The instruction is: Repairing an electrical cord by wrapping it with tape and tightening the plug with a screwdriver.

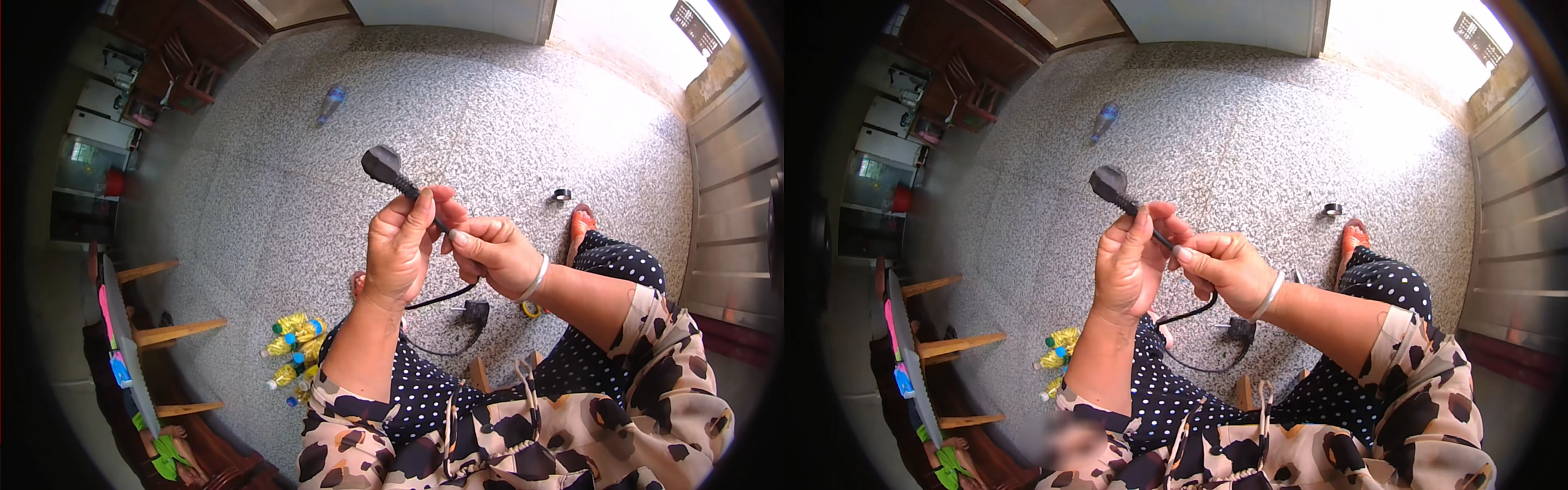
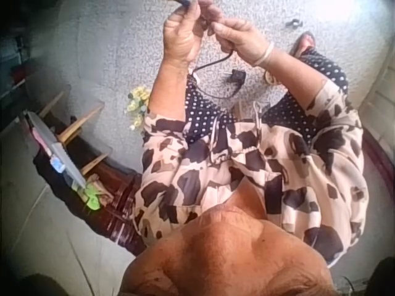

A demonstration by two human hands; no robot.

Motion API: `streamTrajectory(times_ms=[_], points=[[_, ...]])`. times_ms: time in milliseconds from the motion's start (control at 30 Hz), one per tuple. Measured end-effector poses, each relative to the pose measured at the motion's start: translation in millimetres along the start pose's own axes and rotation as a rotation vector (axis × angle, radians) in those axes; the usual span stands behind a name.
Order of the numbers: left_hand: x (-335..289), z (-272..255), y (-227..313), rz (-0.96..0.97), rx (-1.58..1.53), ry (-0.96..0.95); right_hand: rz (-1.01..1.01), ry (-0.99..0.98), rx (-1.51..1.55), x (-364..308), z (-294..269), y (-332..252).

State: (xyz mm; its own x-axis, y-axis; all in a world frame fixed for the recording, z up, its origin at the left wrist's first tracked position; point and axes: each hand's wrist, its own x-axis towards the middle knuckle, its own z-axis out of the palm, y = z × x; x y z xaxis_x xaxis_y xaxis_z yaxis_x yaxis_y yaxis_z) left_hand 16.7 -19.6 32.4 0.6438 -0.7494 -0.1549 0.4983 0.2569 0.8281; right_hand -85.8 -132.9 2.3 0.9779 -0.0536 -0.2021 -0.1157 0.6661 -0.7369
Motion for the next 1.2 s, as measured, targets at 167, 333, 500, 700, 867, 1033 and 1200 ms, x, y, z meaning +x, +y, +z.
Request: streamTrajectory(times_ms=[167,333,500,700,867,1033,1200], points=[[0.9,2.4,-1.5,0.057,0.029,0.081,-0.065,0.119,-0.128,-0.9,2.2,0.2],[4.2,-2.7,-6.2,0.194,0.246,0.129,-0.025,0.063,-0.237,0.2,2.3,1.0],[4.6,-6.4,-1.4,0.105,0.333,-0.009,-0.066,0.025,-0.262,2.2,2.2,3.3],[9.2,-4.1,1.0,-0.018,0.101,-0.017,-0.028,0.101,-0.240,1.4,-0.8,1.9],[12.6,-7.7,-6.9,-0.065,0.009,0.037,-0.001,0.096,-0.281,1.2,-2.9,3.8],[16.0,-11.8,-11.2,-0.005,-0.223,-0.041,0.005,0.048,-0.307,3.0,-2.1,6.9],[10.1,-8.2,-4.6,-0.001,-0.148,-0.041,-0.113,0.009,-0.424,3.6,0.4,5.2]])
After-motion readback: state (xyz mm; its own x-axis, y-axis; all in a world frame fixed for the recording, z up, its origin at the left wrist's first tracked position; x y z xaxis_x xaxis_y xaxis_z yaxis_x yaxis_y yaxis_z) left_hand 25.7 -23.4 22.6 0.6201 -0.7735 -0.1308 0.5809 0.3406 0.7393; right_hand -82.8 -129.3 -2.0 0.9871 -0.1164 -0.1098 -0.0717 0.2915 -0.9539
